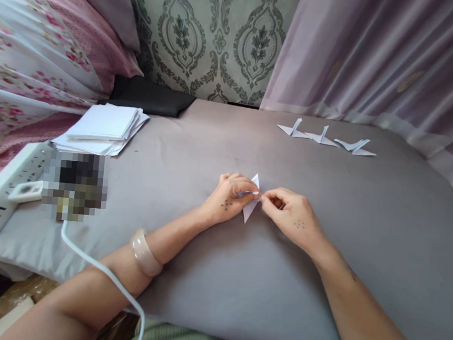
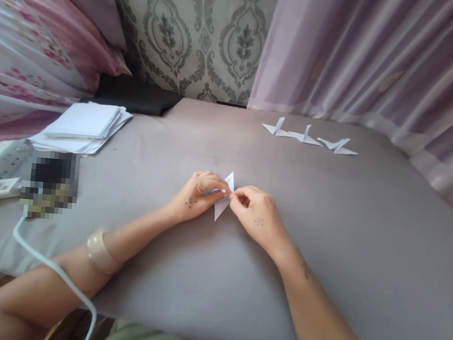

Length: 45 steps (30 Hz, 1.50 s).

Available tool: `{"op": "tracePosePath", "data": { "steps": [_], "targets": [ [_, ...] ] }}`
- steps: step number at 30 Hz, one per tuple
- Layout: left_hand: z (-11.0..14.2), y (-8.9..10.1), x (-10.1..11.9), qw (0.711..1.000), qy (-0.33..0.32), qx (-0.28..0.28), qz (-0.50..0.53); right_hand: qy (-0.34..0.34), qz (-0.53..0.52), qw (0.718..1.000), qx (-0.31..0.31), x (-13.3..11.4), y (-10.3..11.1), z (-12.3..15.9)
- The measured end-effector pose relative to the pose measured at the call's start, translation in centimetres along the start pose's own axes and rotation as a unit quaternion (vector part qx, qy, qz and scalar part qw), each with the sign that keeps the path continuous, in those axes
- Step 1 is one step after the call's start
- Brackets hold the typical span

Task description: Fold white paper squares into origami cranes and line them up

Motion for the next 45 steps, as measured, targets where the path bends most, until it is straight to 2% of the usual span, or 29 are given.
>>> {"op": "tracePosePath", "data": {
  "steps": [4, 8, 13, 17, 25, 38, 42, 45],
  "targets": [
    [-0.1, 0.0, -0.3, 0.997, 0.026, 0.000, 0.079, -0.009, -0.011, 1.000, -0.022, 0.1, -0.2, 0.0],
    [-0.2, 0.0, -0.4, 0.989, 0.061, -0.001, 0.132, 0.011, 0.017, 1.000, -0.024, 0.0, -0.3, 0.0],
    [-0.2, -0.1, -0.8, 0.971, 0.098, -0.008, 0.216, 0.056, 0.035, 0.997, 0.031, -0.3, 0.1, 0.2],
    [-0.2, -0.2, -1.0, 0.964, 0.113, -0.006, 0.240, 0.114, 0.062, 0.989, 0.076, -0.9, 0.4, 0.5],
    [-0.1, -0.1, -0.6, 0.970, 0.106, 0.003, 0.219, 0.123, 0.108, 0.984, 0.072, -1.3, -0.1, 0.7],
    [0.0, 0.2, -0.2, 0.991, 0.071, 0.010, 0.108, 0.139, 0.161, 0.976, 0.046, -1.8, -0.3, 0.8],
    [0.1, 0.1, 0.1, 0.996, 0.058, 0.010, 0.061, 0.156, 0.162, 0.973, 0.059, -1.9, -0.3, 0.5],
    [0.2, 0.3, -0.1, 0.998, 0.059, 0.021, 0.031, 0.169, 0.153, 0.973, 0.046, -1.4, -0.5, 0.2]
  ]
}}
Point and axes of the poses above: each hand's wrist, its own z-axis away from the middle knuckle, its own y-axis out of the back of the hand, x = y × z, the point moved 6 cm from there along -z, towards the middle knuckle, and after that the axes turned 4 degrees about y, right-handed, at the moved point
